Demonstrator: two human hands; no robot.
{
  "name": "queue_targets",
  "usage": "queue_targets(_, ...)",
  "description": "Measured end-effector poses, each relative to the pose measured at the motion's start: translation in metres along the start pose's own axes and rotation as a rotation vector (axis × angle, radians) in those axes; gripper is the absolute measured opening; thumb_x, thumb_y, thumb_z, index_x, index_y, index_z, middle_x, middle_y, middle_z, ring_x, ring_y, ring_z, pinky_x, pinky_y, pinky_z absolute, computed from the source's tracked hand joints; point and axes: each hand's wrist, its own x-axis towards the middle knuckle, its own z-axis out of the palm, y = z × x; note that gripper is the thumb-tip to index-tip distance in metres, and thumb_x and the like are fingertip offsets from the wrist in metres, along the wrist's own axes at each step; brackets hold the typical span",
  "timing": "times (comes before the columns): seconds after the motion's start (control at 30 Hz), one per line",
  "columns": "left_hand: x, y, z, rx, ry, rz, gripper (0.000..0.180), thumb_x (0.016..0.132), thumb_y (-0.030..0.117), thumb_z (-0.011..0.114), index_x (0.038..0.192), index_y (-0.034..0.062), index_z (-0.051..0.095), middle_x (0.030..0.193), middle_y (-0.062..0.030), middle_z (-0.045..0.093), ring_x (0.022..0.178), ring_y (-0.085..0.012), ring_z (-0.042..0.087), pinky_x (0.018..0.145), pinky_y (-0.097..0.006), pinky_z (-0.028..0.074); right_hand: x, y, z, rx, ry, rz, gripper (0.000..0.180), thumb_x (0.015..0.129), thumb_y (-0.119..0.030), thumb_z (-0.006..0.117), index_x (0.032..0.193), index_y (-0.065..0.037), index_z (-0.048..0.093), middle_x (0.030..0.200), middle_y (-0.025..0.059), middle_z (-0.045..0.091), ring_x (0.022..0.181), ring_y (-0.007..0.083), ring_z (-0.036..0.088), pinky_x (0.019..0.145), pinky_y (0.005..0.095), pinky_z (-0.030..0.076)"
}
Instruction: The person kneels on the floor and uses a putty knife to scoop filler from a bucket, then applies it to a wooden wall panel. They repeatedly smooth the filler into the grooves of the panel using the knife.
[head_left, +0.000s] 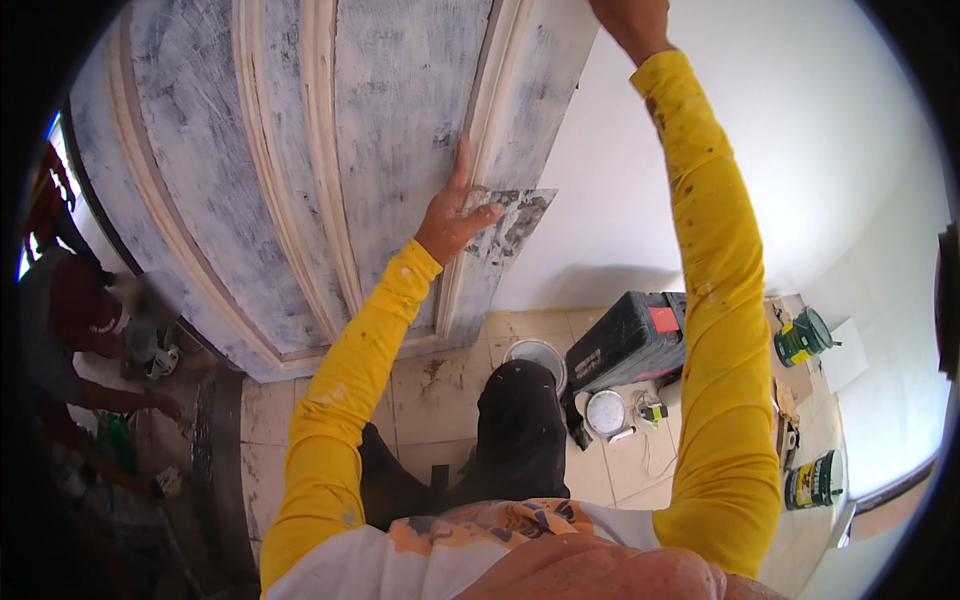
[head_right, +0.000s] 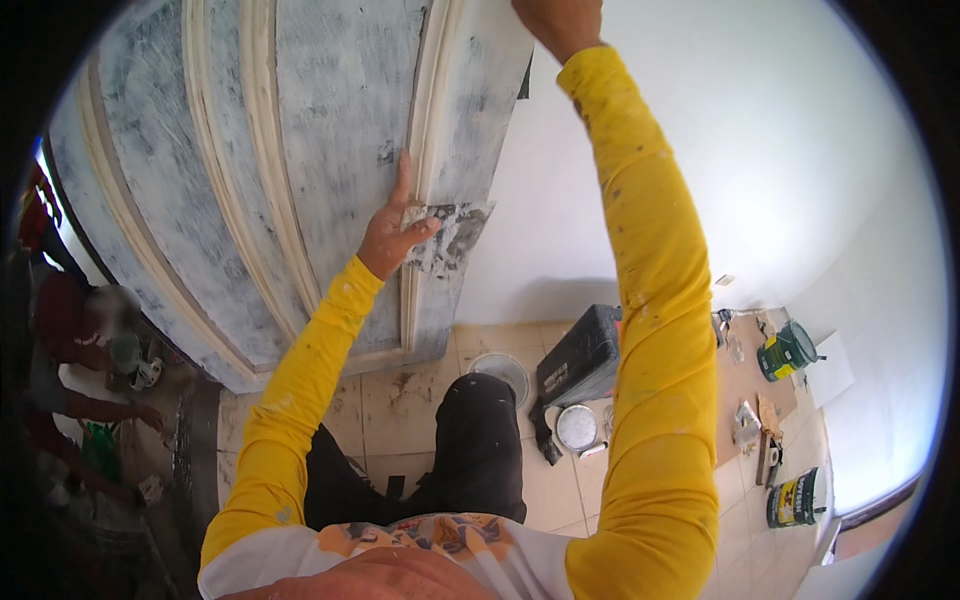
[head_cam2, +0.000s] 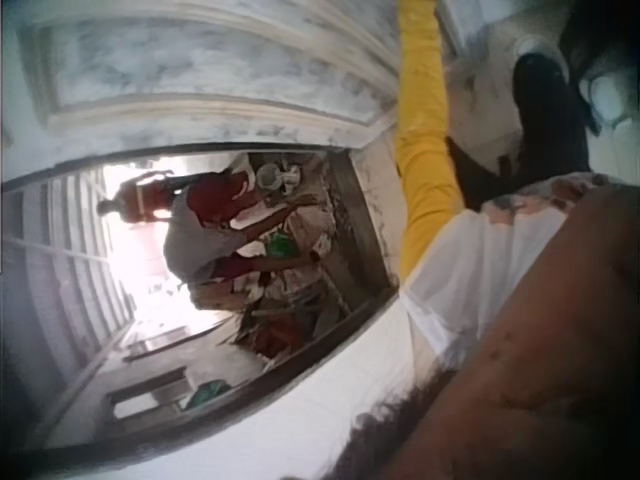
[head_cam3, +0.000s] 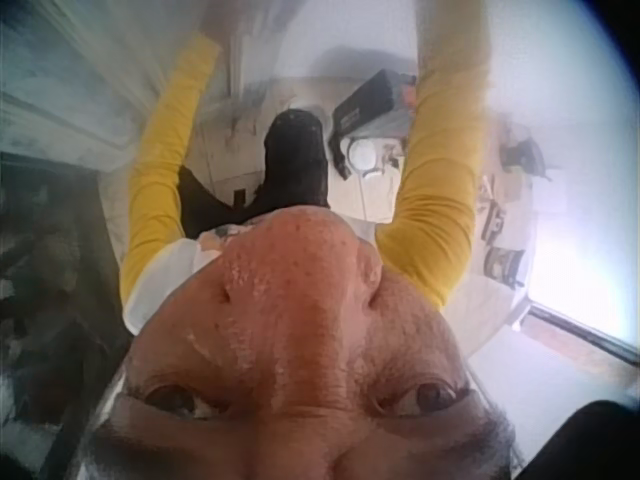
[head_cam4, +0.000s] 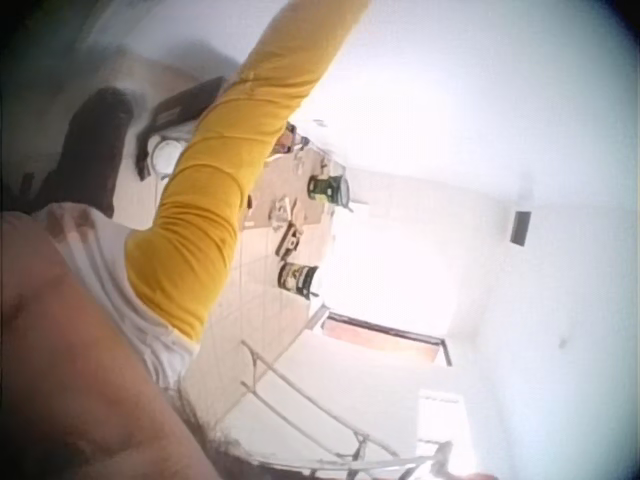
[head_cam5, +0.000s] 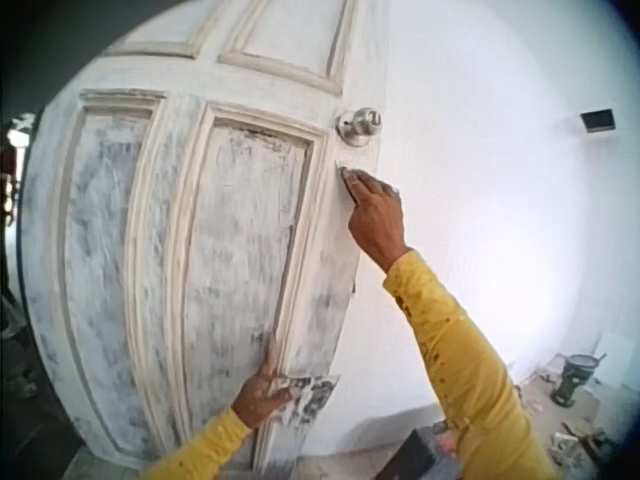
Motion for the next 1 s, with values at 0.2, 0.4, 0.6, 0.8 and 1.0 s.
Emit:
queue_targets(0.2, 0.0, 0.003, -0.002, -0.087, 0.005, -0.049, 0.089, 0.093, 0.018, 0.068, 0.162, 0.0066, 0.012, 0.17, -0.0086, 0.011, 0.154, -0.0216, 0.014, 0.121, -0.03, 0.018, -0.102, -0.044, 0.012, -0.057, 0.039, -0.038, 0.056, 0.083, 0.005, 0.054, 0.137, -0.009, 0.058, 0.131, 0.0145, 0.063, 0.118, 0.0369, 0.056, 0.106, 0.0457, 0.042)
queue_targets(0.4, -0.014, 0.026, -0.015, -0.594, 0.06, -0.258, 0.078, 0.093, 0.012, 0.066, 0.157, -0.0037, 0.024, 0.165, -0.0115, 0.026, 0.145, -0.0181, 0.034, 0.117, -0.029, 0.026, -0.2, -0.066, -0.026, 0.089, -0.308, 0.014, 0.067, 0.079, 0.009, 0.055, 0.14, -0.018, 0.058, 0.139, 0.0093, 0.059, 0.122, 0.0374, 0.053, 0.107, 0.0481, 0.04)
queue_targets(0.6, -0.066, 0.04, -0.016, -1.049, 0.419, -0.42, 0.027, 0.096, 0.013, 0.064, 0.118, -0.0003, 0.067, 0.117, -0.0133, 0.072, 0.104, -0.0287, 0.07, 0.094, -0.043, 0.056, -0.198, -0.031, -0.062, 0.418, -0.109, 0.367, 0.044, 0.09, 0.006, 0.053, 0.13, -0.007, 0.064, 0.127, 0.0129, 0.068, 0.112, 0.0293, 0.064, 0.098, 0.0372, 0.049)
queue_targets(0.8, -0.117, 0.051, -0.004, -1.162, 0.477, -0.561, 0.027, 0.097, 0.015, 0.061, 0.119, 0.0018, 0.068, 0.118, -0.012, 0.072, 0.106, -0.0287, 0.07, 0.094, -0.044, 0.056, -0.084, 0.012, -0.062, 0.619, 0.32, 0.585, 0.034, 0.1, -0.015, 0.057, 0.131, 0.001, 0.061, 0.115, 0.0179, 0.071, 0.104, 0.0235, 0.066, 0.093, 0.0328, 0.05)
queue_targets(1.0, -0.129, 0.036, -0.009, -1.155, 0.405, -0.526, 0.027, 0.097, 0.017, 0.06, 0.119, 0.0024, 0.068, 0.118, -0.0124, 0.072, 0.105, -0.0291, 0.07, 0.095, -0.046, 0.055, -0.012, 0.03, -0.052, 1.052, 0.154, 0.621, 0.032, 0.098, -0.014, 0.059, 0.127, -0.001, 0.064, 0.119, 0.0124, 0.069, 0.109, 0.0221, 0.062, 0.101, 0.0331, 0.047)
